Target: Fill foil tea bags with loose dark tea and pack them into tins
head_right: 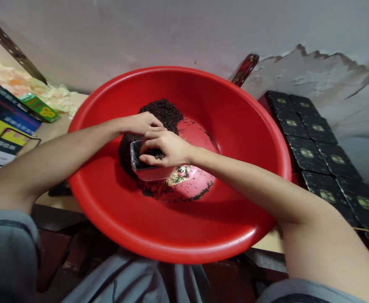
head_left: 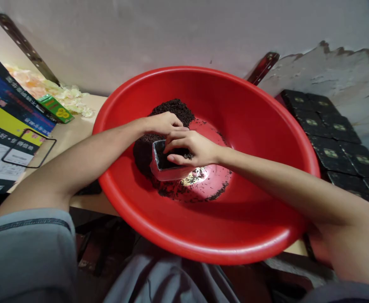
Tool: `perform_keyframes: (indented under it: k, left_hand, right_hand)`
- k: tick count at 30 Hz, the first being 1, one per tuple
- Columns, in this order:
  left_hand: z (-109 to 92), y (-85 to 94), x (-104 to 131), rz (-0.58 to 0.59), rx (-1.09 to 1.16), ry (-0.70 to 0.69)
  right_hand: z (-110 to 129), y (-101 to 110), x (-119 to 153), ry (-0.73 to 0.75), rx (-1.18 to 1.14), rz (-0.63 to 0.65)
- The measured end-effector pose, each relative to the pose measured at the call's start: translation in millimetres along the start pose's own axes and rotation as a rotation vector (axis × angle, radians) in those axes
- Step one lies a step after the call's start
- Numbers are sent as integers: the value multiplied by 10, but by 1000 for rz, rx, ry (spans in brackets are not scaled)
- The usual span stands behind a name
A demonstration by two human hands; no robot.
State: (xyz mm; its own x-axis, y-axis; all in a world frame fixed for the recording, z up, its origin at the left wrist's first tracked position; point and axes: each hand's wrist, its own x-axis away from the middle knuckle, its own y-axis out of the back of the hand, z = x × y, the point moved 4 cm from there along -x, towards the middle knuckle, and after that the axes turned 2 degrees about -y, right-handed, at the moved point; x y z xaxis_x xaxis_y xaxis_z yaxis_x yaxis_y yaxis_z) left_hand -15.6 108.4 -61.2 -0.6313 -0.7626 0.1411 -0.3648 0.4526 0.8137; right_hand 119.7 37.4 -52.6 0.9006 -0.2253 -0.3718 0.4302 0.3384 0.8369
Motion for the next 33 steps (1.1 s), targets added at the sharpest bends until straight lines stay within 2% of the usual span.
perform_keyframes:
  k: [4, 7, 11, 14, 18, 21, 23, 25, 27, 29, 33]
  left_hand:
    - [-14, 25, 1, -56, -79, -22]
    - [-47, 73, 23, -122, -131, -57]
    - [-105, 188, 61, -187, -247, -27]
    - [-149, 319, 145, -215, -333, 68]
    - [-263, 383, 405, -264, -339, 223]
    - [-399, 278, 643, -329, -305, 299]
    - [-476, 173, 773, -387, -264, 316]
    - [-512, 73, 863, -423, -216, 327]
    - [-509, 7, 913, -442, -189, 349]
    - [-486, -17, 927, -447, -170, 381]
    - [-463, 38, 849, -407, -105, 431]
  right_hand:
    - [-41, 19, 4, -25, 36, -10]
    - [-9, 30, -31, -92, 162, 42]
    - [116, 107, -125, -317, 353, 210]
    - [229, 173, -181, -352, 342, 339]
    - [230, 283, -191, -502, 334, 253]
    - [229, 296, -162, -576, 367, 156]
    - [255, 289, -146, -571, 393, 93]
    - [293, 273, -136, -527, 386, 88]
    - [327, 277, -129, -484, 341, 98]
    - [345, 321, -116, -488, 250, 52]
    - [313, 375, -46, -550, -18, -56]
